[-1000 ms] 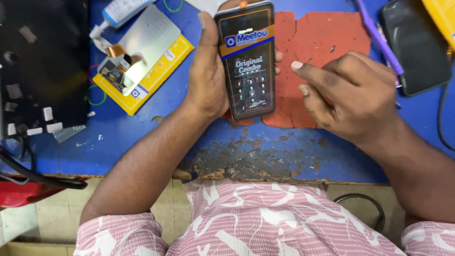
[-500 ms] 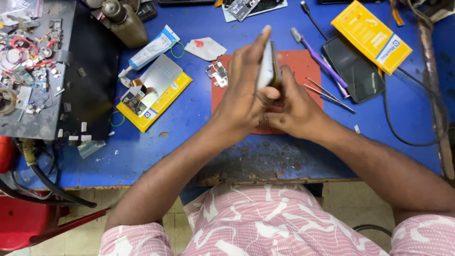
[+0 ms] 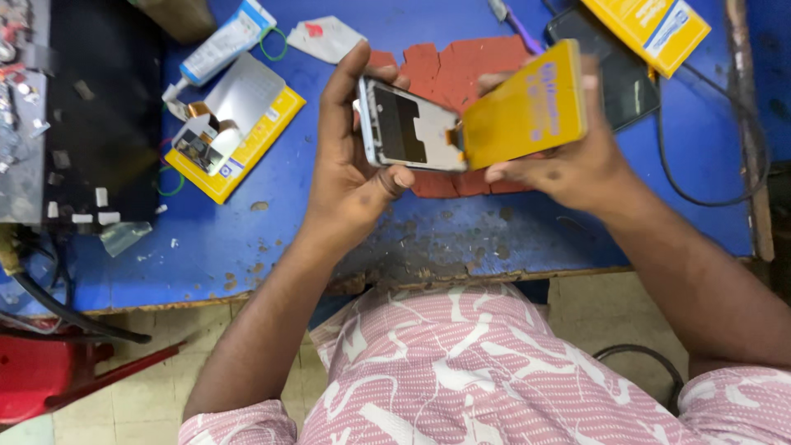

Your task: The person navigates the smartphone's settings menu using the touchscreen, searching for specific options. They then place the phone down and use a heat gun to apply heat to the internal components of the disassembled device.

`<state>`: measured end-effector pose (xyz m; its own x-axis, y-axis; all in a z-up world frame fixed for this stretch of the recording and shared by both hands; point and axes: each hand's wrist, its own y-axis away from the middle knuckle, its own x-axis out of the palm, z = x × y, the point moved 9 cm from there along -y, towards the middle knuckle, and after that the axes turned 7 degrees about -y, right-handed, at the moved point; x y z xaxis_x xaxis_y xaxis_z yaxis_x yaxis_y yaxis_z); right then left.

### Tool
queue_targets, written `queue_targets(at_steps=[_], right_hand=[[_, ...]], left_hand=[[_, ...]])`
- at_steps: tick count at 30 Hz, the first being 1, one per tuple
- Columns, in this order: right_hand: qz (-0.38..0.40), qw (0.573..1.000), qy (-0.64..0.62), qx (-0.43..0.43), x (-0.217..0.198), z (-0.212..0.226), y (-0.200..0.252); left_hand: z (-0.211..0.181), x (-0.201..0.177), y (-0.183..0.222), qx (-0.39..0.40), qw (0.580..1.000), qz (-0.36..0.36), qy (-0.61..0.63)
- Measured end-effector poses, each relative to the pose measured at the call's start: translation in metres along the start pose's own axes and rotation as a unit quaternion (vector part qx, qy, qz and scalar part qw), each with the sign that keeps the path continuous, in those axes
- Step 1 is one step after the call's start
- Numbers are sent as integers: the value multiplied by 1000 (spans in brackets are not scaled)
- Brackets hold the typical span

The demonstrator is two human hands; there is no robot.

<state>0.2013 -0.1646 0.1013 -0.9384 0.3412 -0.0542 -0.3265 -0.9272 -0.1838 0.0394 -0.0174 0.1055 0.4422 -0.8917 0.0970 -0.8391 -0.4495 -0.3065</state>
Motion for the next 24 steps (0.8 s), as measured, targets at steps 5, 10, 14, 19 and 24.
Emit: queue_targets(at_steps=[5, 10, 14, 19, 24], right_hand=[[-51, 998, -17, 28, -24, -3, 23], [-117, 986, -94, 77, -34, -19, 37], [-184, 949, -236, 101, -48, -29, 53], [-269, 918, -265, 118, -73, -34, 74], [-386, 899, -118, 170, -100, -37, 101]], left_hand=[[30, -9, 25, -50, 998, -19, 36], [47, -14, 40, -144, 988, -25, 39], [41, -25, 44, -158, 984, -10, -86], [15, -33, 36, -81, 912, 34, -401], [13, -33, 28, -78, 890, 58, -446]])
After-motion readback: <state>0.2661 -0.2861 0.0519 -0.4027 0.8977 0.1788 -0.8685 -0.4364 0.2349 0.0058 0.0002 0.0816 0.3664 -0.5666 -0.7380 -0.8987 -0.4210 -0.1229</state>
